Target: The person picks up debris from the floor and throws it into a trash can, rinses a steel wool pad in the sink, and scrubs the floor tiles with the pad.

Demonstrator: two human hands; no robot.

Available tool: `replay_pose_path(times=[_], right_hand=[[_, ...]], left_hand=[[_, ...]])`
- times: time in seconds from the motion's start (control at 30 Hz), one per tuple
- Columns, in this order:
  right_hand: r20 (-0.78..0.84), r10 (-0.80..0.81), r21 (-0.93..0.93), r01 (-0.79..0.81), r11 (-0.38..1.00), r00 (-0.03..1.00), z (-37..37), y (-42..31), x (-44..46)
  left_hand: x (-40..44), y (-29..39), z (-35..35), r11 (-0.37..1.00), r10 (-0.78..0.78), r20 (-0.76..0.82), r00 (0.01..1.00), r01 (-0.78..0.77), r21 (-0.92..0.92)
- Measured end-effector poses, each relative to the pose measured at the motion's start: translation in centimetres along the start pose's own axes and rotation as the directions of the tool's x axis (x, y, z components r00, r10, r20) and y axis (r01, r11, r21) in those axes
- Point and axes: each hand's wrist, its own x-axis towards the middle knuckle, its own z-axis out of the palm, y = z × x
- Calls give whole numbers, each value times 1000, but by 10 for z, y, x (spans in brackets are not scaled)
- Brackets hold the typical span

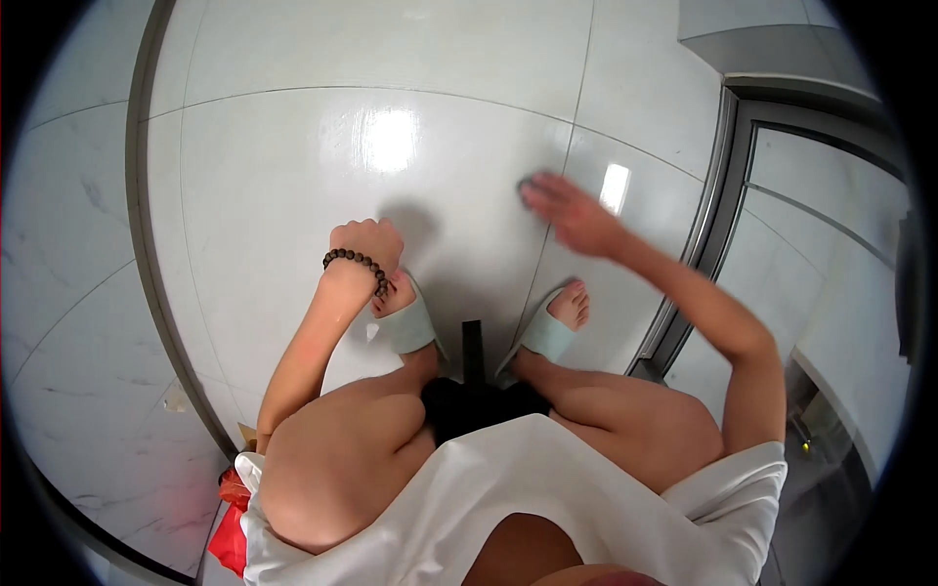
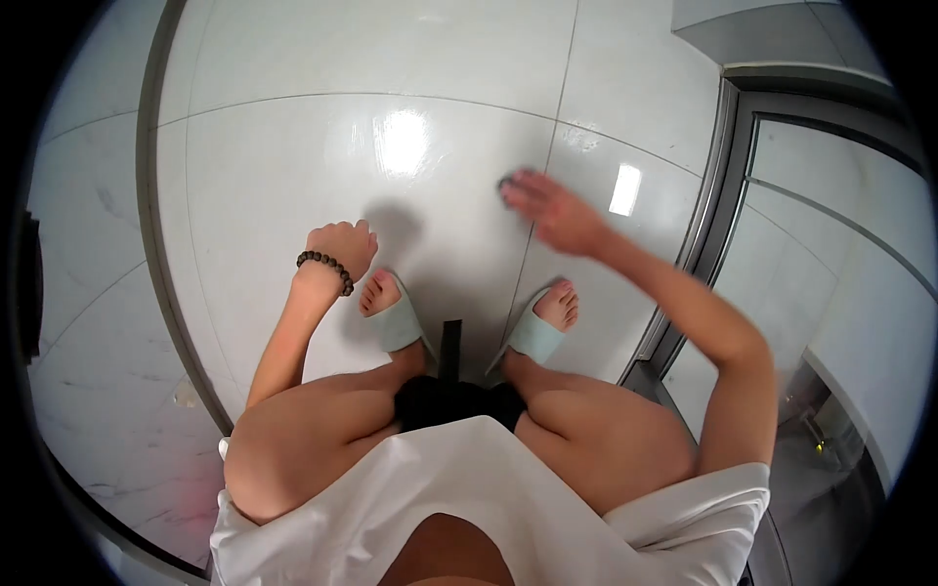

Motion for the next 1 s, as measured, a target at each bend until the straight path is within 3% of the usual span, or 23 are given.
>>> replay_pose_path(times=[0.1,0.17,0.23,0.33,0.47,0.5,0.57,0.6,0.7,0.73,0.8,0.9,1.0], right_hand=[[29,-58,19,57,998,998,14,-43,3],[-17,-71,15,71,997,997,20,-28,9],[-109,-72,144,88,986,991,10,9,22],[-375,147,-20,-167,986,915,-4,83,61],[-523,183,-198,-327,924,832,-14,82,106],[-498,237,-36,-293,956,834,-5,59,108],[-415,102,2,-112,994,904,20,4,107],[-377,114,169,-52,984,919,49,-25,100],[-153,-126,-7,127,992,980,53,-97,73],[-153,-110,-8,110,994,982,51,-96,67],[-210,-12,165,47,985,978,48,-88,51],[-361,151,122,-114,986,920,35,-25,30],[-586,290,10,-351,936,757,7,69,4]], left_hand=[[-4,8,-6,1000,3,44,999,-4,18],[-1,11,-7,999,16,8,1000,-17,39],[-6,11,-13,998,28,-23,999,-26,58],[2,14,-5,999,21,-55,998,-19,46],[4,17,-3,999,-1,-12,1000,2,48],[2,18,-5,998,-1,-10,1000,2,57],[1,20,-10,998,14,-25,1000,-12,64],[1,19,-11,998,18,-29,999,-16,66],[2,23,-10,998,25,-11,1000,-25,56],[1,25,-12,998,20,-29,999,-18,52],[1,27,-12,998,32,-51,998,-30,55],[1,32,-13,1000,9,-69,998,-9,-4],[3,37,-14,1000,-2,-51,999,2,7]])
